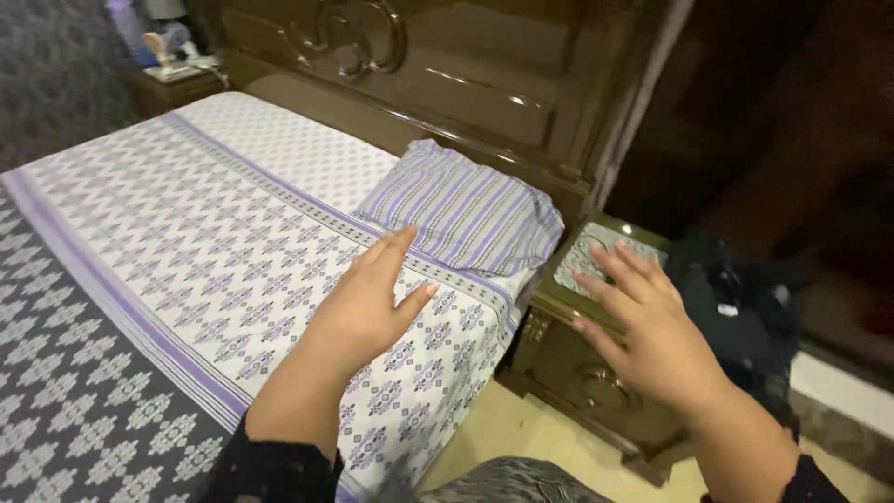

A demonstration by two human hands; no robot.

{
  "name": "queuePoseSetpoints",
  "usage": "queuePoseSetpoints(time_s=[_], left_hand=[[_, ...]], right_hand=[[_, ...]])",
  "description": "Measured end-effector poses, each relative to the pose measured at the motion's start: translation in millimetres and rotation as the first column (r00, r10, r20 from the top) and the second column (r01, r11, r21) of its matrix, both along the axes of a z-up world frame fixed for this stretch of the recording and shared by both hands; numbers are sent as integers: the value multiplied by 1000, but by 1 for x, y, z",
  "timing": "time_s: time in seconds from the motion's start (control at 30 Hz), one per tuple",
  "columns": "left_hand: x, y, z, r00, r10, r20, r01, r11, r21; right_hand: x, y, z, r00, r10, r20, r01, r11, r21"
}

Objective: The person places a purple striped pillow on a bed, then walks to a nearby chair to pick up a patterned pillow and a decorative pillow, placing them on the bed. The person briefly touches a wall switch before returning to the chair.

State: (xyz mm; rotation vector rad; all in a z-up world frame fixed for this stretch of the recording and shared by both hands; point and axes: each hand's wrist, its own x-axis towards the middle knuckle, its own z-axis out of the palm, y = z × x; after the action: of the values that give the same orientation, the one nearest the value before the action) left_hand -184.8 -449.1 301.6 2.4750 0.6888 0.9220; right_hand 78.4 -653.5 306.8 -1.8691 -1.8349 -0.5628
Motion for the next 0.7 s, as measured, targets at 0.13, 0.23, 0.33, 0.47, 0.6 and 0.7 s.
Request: queuePoseSetpoints(time_s=[0.13,0.23,0.33,0.47,0.6,0.7], left_hand=[[-12,1,27,993,-17,-121,15,1000,-22],[-27,6,26,986,-98,-134,98,995,-6],[-38,8,12,977,-181,-116,186,982,39],[-37,-5,16,944,-296,-144,302,953,20],[-19,-21,6,892,-428,-148,431,902,-14],[-9,-50,13,841,-525,-133,531,847,19]], right_hand=[[-36,-11,1,996,-91,2,91,995,42],[-70,-21,-6,984,-165,-62,168,985,49],[-106,-38,-18,960,-261,-102,266,964,32],[-141,-68,-24,936,-332,-120,337,941,23],[-166,-103,-21,867,-468,-167,474,881,-10],[-177,-133,-22,851,-508,-133,520,851,71]])
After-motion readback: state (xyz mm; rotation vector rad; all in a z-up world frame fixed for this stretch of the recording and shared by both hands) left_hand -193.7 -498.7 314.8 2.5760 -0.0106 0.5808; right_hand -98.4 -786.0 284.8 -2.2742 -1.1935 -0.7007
